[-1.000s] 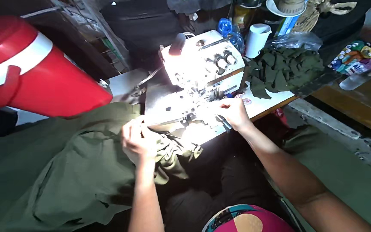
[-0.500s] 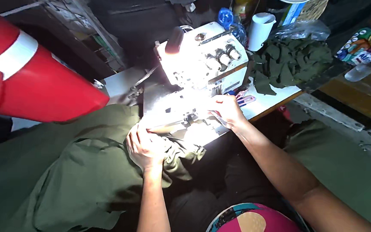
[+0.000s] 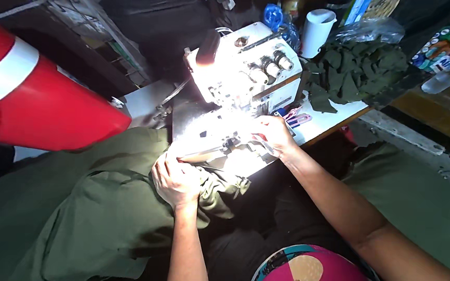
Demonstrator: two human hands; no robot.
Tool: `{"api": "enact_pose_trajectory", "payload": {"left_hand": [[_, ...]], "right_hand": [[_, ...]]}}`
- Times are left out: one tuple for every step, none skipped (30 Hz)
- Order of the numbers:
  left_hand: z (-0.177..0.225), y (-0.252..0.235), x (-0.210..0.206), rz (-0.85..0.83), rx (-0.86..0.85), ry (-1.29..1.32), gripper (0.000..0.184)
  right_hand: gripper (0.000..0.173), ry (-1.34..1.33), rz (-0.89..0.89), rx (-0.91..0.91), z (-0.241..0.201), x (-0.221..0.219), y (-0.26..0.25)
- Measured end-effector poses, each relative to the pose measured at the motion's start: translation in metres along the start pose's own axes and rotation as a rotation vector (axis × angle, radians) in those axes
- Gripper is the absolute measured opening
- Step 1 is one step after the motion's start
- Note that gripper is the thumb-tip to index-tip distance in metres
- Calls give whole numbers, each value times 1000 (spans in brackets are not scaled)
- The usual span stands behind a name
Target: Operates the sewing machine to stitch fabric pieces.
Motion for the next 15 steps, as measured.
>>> {"api": "enact_pose_trajectory", "payload": {"left_hand": [[0,0,0,-1,-3,0,36],[0,0,0,-1,-3,-2,36],[0,0,0,2,-3,-2,35],[0,0,1,3,1,-2,35],[1,0,1,0,6,2,36],[1,0,1,-7,9,5,36],[1,0,1,-8,7,6,36],[1,0,1,-4,1,6,35],[0,0,1,1,-3,6,35],[1,-1,0,6,-4,3,35],[1,-1,1,4,-3,3,36],[1,-1,1,4,-4,3,35],[2,-1,1,3,-1,2,35],[1,0,1,-1,4,-2,35],[1,0,0,0,7,-6,35]], "right_hand": [[12,0,3,-1,0,0,0],[12,5,4,1,0,0,0],[11,16,4,6,0,0,1],[10,26,4,6,0,0,1],[9,33,6,7,0,0,1],[10,39,7,3,-1,0,1],[11,32,6,5,0,0,1],[12,27,4,11,0,0,1],[11,22,-1,17,1,0,1],[11,21,0,27,1,0,1],[11,22,2,34,2,0,1],[11,28,4,37,2,0,1],[11,40,6,39,1,0,1],[10,52,10,39,1,0,1],[10,56,15,42,1,0,1]]}}
Point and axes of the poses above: each hand's wrist, its own y-axis away from the middle knuckle, its own x-axis out of the back of the hand, z = x × y, the point moved 1 cm from there along -y, towards the middle knuckle, and after that the axes turned 12 degrees about y, right-handed, at the moved point
